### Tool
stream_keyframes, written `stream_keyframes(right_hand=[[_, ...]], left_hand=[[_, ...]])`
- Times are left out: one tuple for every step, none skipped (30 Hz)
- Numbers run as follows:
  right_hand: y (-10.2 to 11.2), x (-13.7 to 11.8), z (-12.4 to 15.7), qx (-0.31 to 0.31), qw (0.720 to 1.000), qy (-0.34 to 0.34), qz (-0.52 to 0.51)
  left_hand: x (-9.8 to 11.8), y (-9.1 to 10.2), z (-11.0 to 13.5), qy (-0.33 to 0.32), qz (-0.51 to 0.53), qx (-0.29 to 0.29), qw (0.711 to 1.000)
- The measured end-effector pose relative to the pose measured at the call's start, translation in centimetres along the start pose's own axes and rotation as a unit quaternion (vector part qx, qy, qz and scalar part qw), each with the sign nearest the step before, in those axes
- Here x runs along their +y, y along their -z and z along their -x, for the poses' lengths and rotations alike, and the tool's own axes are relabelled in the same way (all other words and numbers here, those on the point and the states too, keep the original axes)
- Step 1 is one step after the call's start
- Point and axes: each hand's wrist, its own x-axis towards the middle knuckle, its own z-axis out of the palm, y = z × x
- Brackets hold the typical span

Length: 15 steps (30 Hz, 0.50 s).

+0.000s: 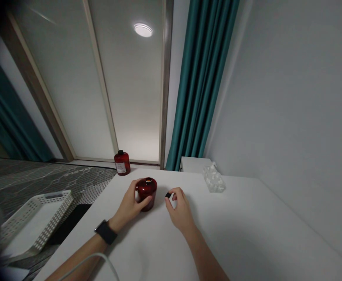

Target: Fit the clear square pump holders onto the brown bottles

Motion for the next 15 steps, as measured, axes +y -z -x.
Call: stream_keyframes(right_hand=[[-0.1,0.3,0.0,-0.012,1.000,-0.010,0.006],[-0.1,0.6,0.0,-0.027,0.999,-0.017,0.015],[-0.2,0.8,0.0,-0.043,0.998,-0.022,0.027],[-0.2,1.1,-0.1,-0.059,0.997,-0.025,0.040],[-0.3,1.3,-0.1,-0.073,0.996,-0.028,0.053],[-0.3,1.5,0.0,-0.083,0.994,-0.031,0.067],[-0.3,1.7,0.0,-0.090,0.992,-0.035,0.079],[-0.4,1.9,0.1,-0.093,0.991,-0.038,0.089],[-0.4,2.1,0.1,-0.095,0.990,-0.042,0.098],[-0.5,2.3,0.2,-0.098,0.988,-0.046,0.108],[-0.5,2.5,0.3,-0.102,0.987,-0.049,0.118],[-0.6,2.7,0.3,-0.106,0.985,-0.051,0.128],[-0.6,2.8,0.4,-0.110,0.983,-0.052,0.137],[-0.6,2.9,0.4,-0.115,0.981,-0.052,0.145],[-0.6,2.9,0.4,-0.119,0.980,-0.051,0.152]], left_hand=[[-0.2,-0.1,-0.1,0.012,0.011,0.006,1.000],[-0.4,-0.2,-0.1,0.021,0.017,0.011,1.000],[-0.5,-0.3,-0.2,0.026,0.021,0.013,0.999],[-0.7,-0.4,-0.2,0.027,0.023,0.014,0.999],[-0.8,-0.5,-0.2,0.027,0.023,0.014,0.999],[-1.0,-0.6,-0.2,0.027,0.020,0.015,0.999],[-1.1,-0.7,-0.1,0.026,0.013,0.019,0.999],[-1.1,-0.8,-0.1,0.025,0.000,0.024,0.999],[-1.2,-0.9,0.0,0.024,-0.018,0.029,0.999],[-1.2,-1.0,0.1,0.021,-0.039,0.034,0.998],[-1.3,-1.1,0.1,0.019,-0.061,0.037,0.997],[-1.3,-1.1,0.2,0.016,-0.081,0.038,0.996],[-1.3,-1.1,0.2,0.013,-0.098,0.038,0.994],[-1.2,-1.1,0.3,0.008,-0.113,0.038,0.993],[-1.2,-0.9,0.3,-0.001,-0.126,0.040,0.991]])
